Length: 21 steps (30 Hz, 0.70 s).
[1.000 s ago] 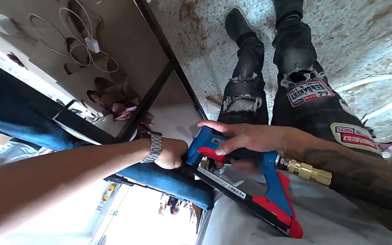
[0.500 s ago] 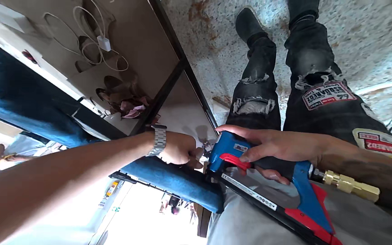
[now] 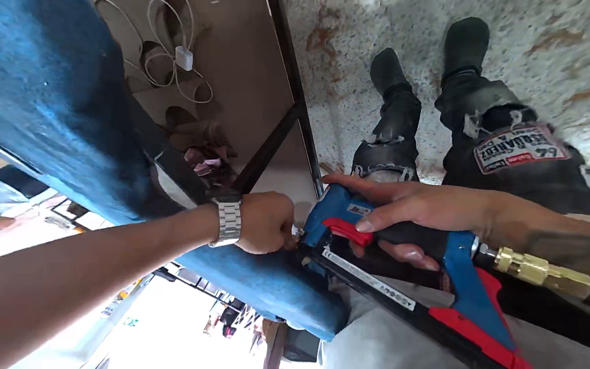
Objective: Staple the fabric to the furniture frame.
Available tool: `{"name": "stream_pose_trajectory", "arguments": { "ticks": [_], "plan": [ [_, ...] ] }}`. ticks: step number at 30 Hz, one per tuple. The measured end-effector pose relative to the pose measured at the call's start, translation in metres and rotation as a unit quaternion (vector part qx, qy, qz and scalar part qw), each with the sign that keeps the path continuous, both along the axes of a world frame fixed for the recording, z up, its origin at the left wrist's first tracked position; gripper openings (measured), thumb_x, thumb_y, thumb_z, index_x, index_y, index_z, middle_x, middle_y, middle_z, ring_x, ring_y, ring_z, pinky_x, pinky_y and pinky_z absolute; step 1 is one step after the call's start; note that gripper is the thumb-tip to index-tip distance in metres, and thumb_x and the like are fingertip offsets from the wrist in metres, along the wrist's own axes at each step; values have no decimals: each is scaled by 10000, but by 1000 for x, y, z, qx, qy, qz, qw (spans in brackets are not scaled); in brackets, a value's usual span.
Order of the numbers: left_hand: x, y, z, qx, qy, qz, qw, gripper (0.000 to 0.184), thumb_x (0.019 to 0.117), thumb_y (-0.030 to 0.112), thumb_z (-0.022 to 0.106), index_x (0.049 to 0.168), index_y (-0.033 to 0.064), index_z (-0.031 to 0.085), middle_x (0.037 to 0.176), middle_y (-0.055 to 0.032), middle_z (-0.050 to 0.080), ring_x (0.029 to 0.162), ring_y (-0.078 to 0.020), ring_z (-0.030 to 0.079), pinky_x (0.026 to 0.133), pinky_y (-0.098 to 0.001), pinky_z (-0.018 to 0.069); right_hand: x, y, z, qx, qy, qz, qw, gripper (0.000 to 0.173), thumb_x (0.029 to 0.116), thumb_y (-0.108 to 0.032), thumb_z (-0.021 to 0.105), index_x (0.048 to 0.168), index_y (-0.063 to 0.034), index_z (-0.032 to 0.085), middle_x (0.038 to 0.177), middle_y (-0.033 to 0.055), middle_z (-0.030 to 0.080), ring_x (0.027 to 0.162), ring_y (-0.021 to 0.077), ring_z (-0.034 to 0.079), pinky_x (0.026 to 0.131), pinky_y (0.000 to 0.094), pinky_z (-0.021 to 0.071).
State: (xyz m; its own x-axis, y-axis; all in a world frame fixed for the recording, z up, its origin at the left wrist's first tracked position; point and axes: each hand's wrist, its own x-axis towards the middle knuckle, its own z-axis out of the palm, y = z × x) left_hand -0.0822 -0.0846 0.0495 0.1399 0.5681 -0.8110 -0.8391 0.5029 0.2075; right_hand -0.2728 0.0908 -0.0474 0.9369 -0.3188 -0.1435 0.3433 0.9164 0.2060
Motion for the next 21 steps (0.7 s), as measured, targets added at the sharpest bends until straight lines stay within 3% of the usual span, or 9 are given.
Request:
{"name": "stream_pose_trajectory", "arguments": {
  "ticks": [4,7,10,12,14,15,17,19,21],
  "plan": [
    [2,5,2,6,12,-38,999,184,951,254,668,826,129,719,739,-24,653,696,-199,640,613,-464,524,11,-12,-3,-13,-28,28,999,728,1058,-146,492,1607,-462,135,969,205,629,457,205,567,416,378,553],
    [-6,-3,31,-149,104,-11,983,163,979,284,648,927,151,726,887,-24,677,841,-220,674,716,-485,570,3,-19,-3,0,-8,45,999,737,1048,-149,513,1606,-467,150,1040,222,655,467,218,583,422,381,558],
    [4,18,95,-427,270,159,849,209,1019,259,555,1041,151,732,1064,9,697,1000,-142,670,840,-363,583,-14,-26,-6,7,10,62,998,753,1049,-180,511,1610,-498,121,1075,207,647,484,202,568,435,355,545],
    [14,67,139,-473,233,332,782,204,1016,279,590,1040,147,744,1069,12,721,976,-85,685,818,-292,601,-27,-35,-8,-4,35,79,996,741,1053,-176,471,1609,-502,106,1091,199,644,469,198,558,425,354,540],
    [23,121,167,-479,150,468,727,157,980,221,690,998,82,760,1057,-49,729,921,-94,705,773,-267,626,-40,-48,-5,-21,68,98,993,709,1059,-188,450,1603,-506,124,1093,184,658,445,188,551,406,341,535],
    [25,144,174,-526,116,478,694,151,959,206,719,1005,67,756,1075,-68,725,950,-107,705,792,-274,627,-45,-55,-4,-30,77,103,991,703,1056,-198,453,1601,-506,133,1088,175,660,440,183,551,398,332,532],
    [36,171,168,-666,76,409,619,317,947,313,724,1182,103,694,1248,-76,661,1174,-145,638,968,-332,578,-54,-66,-3,-40,83,107,990,706,1054,-207,453,1607,-501,128,1121,184,639,453,186,552,400,331,535],
    [51,174,139,-766,26,366,528,603,969,457,653,1430,91,526,1517,-139,464,1409,-252,456,1120,-461,457,-64,-75,-6,-56,106,116,986,692,1063,-220,447,1608,-499,123,1131,189,633,462,187,555,407,328,536],
    [57,175,104,-809,-33,364,461,802,1020,570,406,1611,50,252,1697,-172,161,1565,-325,182,1249,-542,252,-76,-84,-7,-86,192,144,967,673,1063,-201,442,1598,-498,161,1084,176,657,461,212,570,403,347,540]
  ]
}}
